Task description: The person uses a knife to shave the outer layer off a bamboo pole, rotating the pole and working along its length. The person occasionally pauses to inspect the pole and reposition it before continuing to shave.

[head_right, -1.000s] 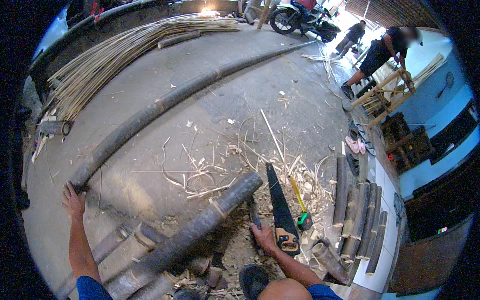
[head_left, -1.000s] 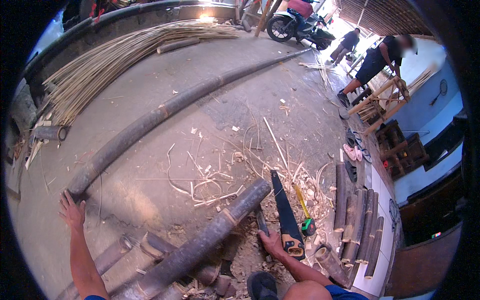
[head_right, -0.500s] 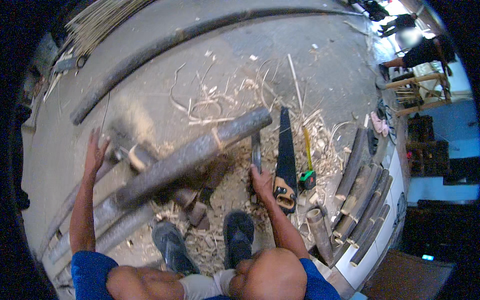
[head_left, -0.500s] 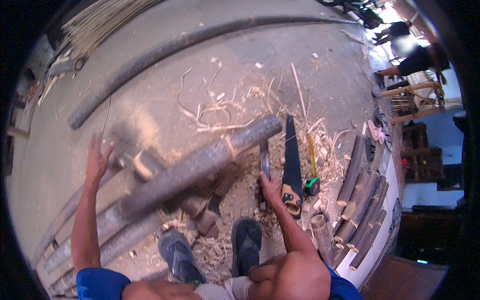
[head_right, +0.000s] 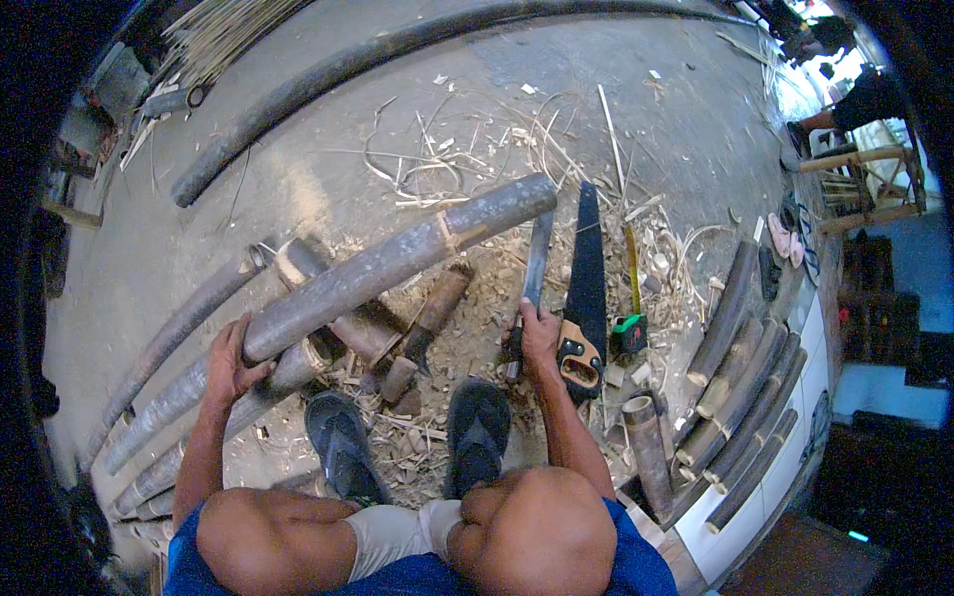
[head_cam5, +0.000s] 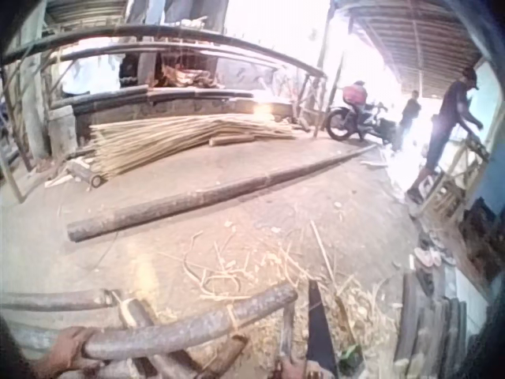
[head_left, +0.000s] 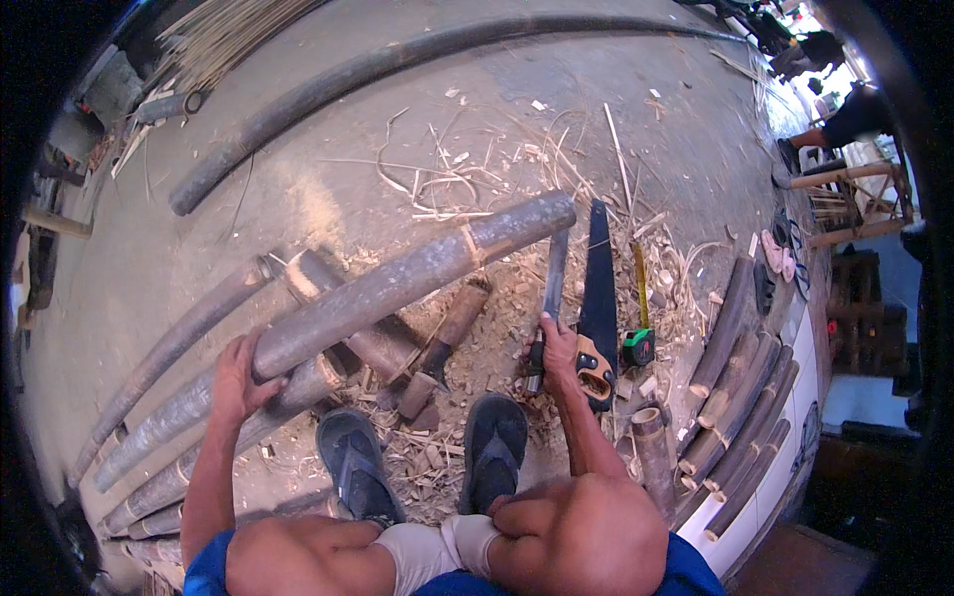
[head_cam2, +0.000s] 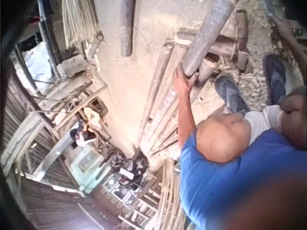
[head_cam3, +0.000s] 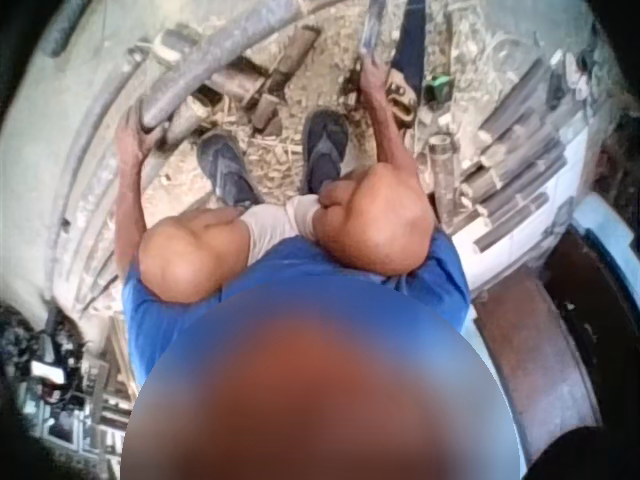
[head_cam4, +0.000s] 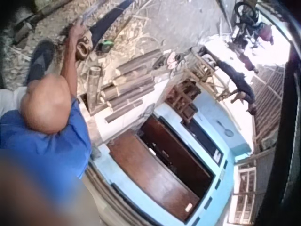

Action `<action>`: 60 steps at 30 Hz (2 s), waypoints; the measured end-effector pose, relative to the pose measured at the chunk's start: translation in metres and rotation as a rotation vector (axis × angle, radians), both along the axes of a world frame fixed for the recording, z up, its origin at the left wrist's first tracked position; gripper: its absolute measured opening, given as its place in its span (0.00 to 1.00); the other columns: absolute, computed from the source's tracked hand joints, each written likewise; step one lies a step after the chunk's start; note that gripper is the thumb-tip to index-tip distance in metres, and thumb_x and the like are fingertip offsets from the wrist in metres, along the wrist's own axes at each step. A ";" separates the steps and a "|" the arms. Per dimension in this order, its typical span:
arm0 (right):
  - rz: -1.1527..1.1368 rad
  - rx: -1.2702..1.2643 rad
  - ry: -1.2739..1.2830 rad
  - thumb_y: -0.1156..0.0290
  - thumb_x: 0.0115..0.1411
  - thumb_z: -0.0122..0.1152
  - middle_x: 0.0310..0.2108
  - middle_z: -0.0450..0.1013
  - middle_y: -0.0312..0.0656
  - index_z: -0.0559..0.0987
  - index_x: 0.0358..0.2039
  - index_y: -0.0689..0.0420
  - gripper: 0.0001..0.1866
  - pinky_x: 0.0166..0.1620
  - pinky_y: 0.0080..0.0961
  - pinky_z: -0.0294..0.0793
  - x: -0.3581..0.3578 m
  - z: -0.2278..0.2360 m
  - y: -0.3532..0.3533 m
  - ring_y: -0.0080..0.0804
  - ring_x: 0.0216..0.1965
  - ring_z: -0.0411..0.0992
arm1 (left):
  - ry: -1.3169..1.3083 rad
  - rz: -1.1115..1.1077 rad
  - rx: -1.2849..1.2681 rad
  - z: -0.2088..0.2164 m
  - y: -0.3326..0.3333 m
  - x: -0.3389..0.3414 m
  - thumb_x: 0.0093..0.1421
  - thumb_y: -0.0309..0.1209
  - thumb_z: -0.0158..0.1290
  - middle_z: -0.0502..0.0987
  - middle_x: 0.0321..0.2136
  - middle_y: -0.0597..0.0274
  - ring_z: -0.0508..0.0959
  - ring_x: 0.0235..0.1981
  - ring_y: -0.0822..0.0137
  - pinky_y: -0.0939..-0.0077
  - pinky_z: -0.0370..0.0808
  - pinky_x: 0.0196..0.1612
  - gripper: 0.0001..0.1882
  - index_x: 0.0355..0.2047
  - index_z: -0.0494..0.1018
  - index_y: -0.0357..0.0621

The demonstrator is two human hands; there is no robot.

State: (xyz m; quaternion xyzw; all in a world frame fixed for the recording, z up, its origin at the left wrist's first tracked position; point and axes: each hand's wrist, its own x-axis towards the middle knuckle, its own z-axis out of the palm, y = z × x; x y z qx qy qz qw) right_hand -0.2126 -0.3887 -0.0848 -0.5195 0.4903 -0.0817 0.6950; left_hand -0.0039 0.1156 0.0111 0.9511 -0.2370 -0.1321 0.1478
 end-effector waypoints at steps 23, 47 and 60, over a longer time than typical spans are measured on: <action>0.220 -0.238 -0.100 0.58 0.76 0.53 0.21 0.72 0.35 0.75 0.36 0.58 0.17 0.24 0.25 0.73 0.016 0.056 0.024 0.23 0.19 0.71 | 0.084 0.079 0.104 -0.001 -0.007 0.016 0.34 0.65 0.73 0.79 0.54 0.41 0.78 0.57 0.40 0.48 0.73 0.59 0.59 0.64 0.71 0.47; 0.169 -0.317 -0.156 0.50 0.73 0.54 0.21 0.77 0.44 0.80 0.31 0.62 0.26 0.26 0.34 0.75 0.106 0.064 0.052 0.31 0.20 0.76 | 0.077 0.011 0.039 -0.003 -0.097 0.012 0.40 0.60 0.73 0.82 0.46 0.43 0.83 0.47 0.42 0.51 0.78 0.50 0.50 0.61 0.72 0.50; 0.880 -0.576 -0.102 0.56 0.75 0.52 0.19 0.74 0.37 0.78 0.31 0.59 0.21 0.19 0.26 0.69 0.104 0.045 0.056 0.26 0.17 0.72 | 0.294 -0.003 -0.002 0.010 -0.098 0.029 0.42 0.59 0.72 0.83 0.47 0.42 0.83 0.50 0.45 0.54 0.77 0.53 0.51 0.64 0.73 0.50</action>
